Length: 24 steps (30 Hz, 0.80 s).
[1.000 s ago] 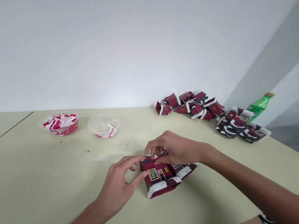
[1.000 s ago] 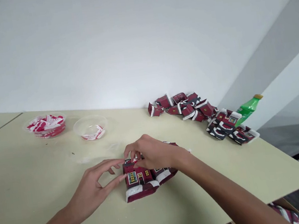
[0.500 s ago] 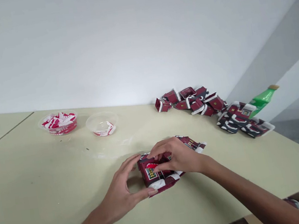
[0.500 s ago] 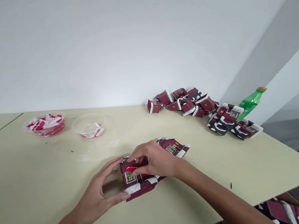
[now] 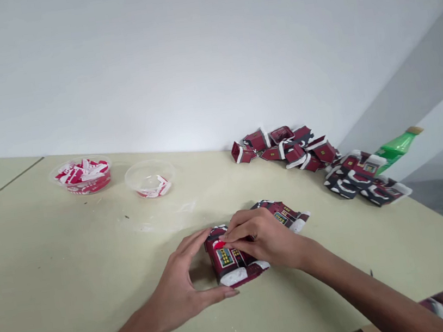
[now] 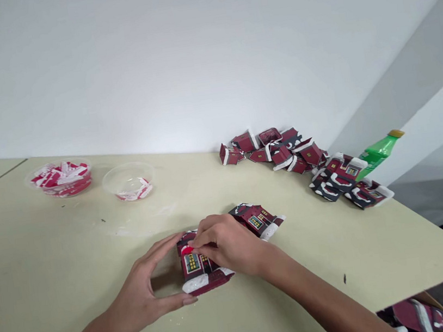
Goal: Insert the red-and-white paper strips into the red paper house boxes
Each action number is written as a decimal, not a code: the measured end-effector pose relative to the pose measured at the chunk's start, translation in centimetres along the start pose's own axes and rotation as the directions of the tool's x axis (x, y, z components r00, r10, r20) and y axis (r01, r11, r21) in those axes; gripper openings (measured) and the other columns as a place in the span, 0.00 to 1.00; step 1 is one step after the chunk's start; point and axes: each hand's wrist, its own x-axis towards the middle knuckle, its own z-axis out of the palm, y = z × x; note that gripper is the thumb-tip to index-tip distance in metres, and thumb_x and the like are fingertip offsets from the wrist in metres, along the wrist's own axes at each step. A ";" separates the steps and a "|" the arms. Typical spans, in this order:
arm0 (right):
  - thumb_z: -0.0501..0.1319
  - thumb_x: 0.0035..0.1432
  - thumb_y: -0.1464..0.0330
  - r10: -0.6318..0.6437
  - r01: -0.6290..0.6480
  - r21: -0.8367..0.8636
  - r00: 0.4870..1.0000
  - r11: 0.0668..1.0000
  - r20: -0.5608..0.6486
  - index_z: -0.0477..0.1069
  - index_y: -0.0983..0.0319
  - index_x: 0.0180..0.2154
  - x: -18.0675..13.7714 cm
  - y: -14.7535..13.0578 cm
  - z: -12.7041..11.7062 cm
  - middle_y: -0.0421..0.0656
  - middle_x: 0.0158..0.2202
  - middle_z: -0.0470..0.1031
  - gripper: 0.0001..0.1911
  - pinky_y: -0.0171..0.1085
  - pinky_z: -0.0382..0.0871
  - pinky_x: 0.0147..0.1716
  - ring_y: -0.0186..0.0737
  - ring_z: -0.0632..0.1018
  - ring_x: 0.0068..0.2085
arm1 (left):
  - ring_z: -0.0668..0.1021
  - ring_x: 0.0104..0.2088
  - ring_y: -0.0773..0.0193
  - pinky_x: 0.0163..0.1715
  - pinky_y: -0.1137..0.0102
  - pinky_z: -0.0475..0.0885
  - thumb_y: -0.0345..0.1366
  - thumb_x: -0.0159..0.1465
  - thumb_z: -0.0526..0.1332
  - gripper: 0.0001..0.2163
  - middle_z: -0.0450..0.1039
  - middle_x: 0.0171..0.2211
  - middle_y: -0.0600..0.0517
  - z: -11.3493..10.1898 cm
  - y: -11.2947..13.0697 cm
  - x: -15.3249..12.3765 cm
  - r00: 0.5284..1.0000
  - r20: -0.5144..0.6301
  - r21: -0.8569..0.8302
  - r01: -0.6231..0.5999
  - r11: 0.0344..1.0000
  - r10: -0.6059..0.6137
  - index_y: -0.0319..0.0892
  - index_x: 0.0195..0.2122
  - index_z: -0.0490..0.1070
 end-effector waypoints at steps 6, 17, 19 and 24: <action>0.60 0.67 0.75 -0.103 0.105 -0.029 0.991 0.994 0.084 0.80 0.64 0.38 -0.2 0.6 -0.3 0.47 0.40 0.79 0.09 0.36 0.72 0.41 0.38 0.79 0.40 | 0.67 0.66 0.44 0.66 0.45 0.63 0.51 0.49 0.76 0.45 0.63 0.67 0.43 -0.1 -0.1 0.1 1.000 0.027 0.025 0.015 1.000 -0.015 0.48 0.67 0.62; 0.54 0.62 0.80 -0.048 0.096 -0.179 0.967 0.979 0.251 0.76 0.68 0.36 -0.6 -1.9 -0.8 0.48 0.38 0.75 0.12 0.44 0.70 0.45 0.45 0.73 0.43 | 0.68 0.65 0.45 0.67 0.47 0.63 0.51 0.48 0.76 0.46 0.64 0.66 0.43 -0.3 0.2 0.2 0.999 0.033 0.067 0.027 0.997 -0.029 0.45 0.67 0.62; 0.54 0.62 0.80 -0.043 0.085 -0.170 0.971 0.982 0.235 0.76 0.68 0.36 -0.7 -1.7 -0.8 0.48 0.37 0.75 0.12 0.44 0.70 0.46 0.44 0.73 0.43 | 0.69 0.65 0.46 0.66 0.48 0.64 0.49 0.48 0.76 0.45 0.65 0.66 0.44 -0.2 0.5 0.2 0.999 0.025 0.074 0.018 0.997 -0.020 0.46 0.66 0.63; 0.55 0.66 0.77 -0.051 0.076 -0.159 0.986 0.984 0.161 0.79 0.61 0.47 -0.9 -1.2 -1.6 0.45 0.48 0.78 0.15 0.46 0.68 0.52 0.45 0.72 0.50 | 0.71 0.63 0.50 0.64 0.53 0.68 0.46 0.52 0.74 0.38 0.67 0.64 0.47 -0.6 1.0 0.4 0.996 0.046 0.140 -0.078 0.987 0.072 0.49 0.64 0.66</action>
